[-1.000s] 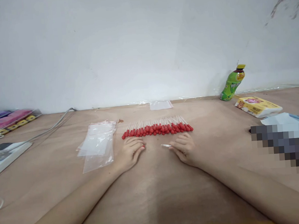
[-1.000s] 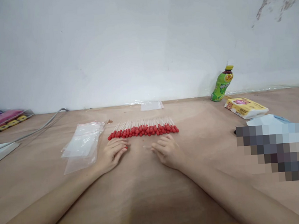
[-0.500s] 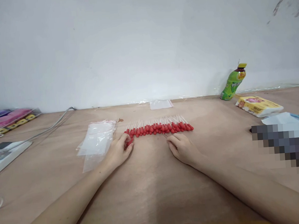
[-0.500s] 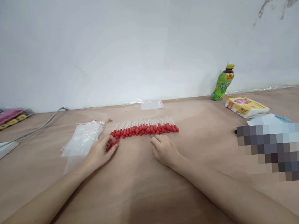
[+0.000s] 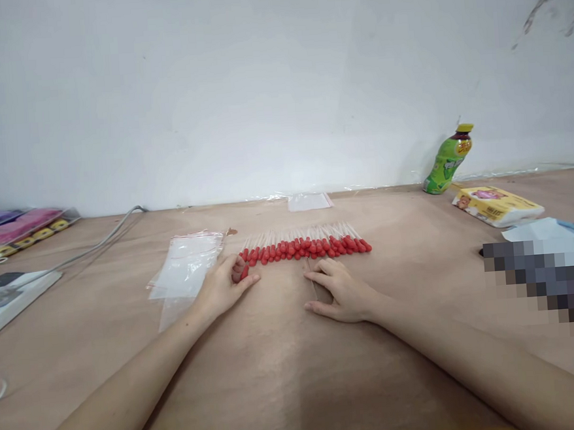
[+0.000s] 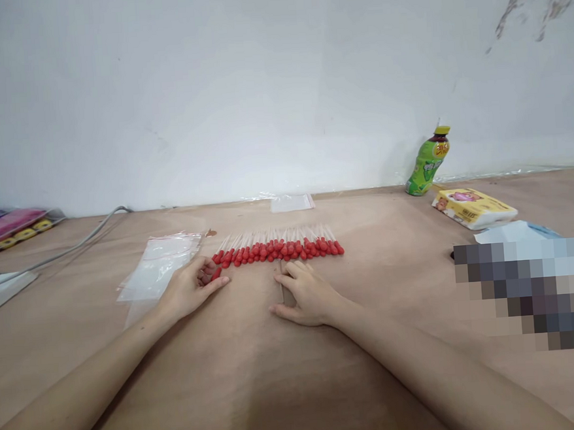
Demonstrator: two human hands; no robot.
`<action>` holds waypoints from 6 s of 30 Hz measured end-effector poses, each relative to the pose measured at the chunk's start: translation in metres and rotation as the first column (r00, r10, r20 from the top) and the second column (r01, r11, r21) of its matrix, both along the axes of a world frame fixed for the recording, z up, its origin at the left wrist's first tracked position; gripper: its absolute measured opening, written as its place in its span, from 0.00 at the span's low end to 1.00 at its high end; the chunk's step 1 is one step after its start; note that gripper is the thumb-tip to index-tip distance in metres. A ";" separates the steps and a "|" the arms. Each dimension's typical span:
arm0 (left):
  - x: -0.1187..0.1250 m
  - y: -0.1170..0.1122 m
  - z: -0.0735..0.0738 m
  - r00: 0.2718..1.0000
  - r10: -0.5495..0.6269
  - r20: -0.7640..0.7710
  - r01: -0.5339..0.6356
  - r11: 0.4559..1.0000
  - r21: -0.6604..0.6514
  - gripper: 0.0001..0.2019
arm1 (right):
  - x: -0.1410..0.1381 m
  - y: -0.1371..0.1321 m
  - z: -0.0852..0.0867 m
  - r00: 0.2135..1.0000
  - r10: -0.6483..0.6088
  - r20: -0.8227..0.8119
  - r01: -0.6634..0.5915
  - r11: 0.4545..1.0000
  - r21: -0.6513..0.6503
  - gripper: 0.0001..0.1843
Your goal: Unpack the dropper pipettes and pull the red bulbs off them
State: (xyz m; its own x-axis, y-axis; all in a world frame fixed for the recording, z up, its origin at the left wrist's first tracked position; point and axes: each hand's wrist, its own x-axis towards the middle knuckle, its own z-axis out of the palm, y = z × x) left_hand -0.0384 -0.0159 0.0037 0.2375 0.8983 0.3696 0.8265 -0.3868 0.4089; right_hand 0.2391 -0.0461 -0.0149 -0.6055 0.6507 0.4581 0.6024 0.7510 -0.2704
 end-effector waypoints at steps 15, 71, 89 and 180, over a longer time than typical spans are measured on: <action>0.061 0.039 0.028 0.990 0.057 -0.132 -0.062 0.998 -0.032 0.16 | 0.004 -0.001 0.002 0.997 -0.011 -0.078 -0.001 0.989 -0.147 0.31; 0.068 -0.027 -0.009 0.837 -0.527 -0.148 0.539 0.840 0.055 0.11 | -0.004 0.001 -0.006 0.992 0.124 -0.016 -0.115 0.958 0.261 0.14; 0.064 -0.030 -0.003 0.797 -0.573 -0.191 0.580 0.814 -0.021 0.11 | -0.003 -0.006 0.001 0.984 0.170 0.046 -0.173 0.877 0.448 0.11; 0.048 -0.005 0.017 0.995 -0.002 -0.099 0.034 0.945 0.325 0.12 | 0.017 -0.003 -0.006 0.945 -0.137 -0.296 0.187 0.972 0.146 0.29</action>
State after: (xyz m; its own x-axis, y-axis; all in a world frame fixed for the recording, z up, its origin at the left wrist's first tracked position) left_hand 0.0098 -0.0208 0.0211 0.3009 0.7280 0.6160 0.8474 -0.5005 0.1775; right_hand 0.2562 -0.0491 -0.0208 -0.3286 0.6270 0.7064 0.6376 0.6990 -0.3238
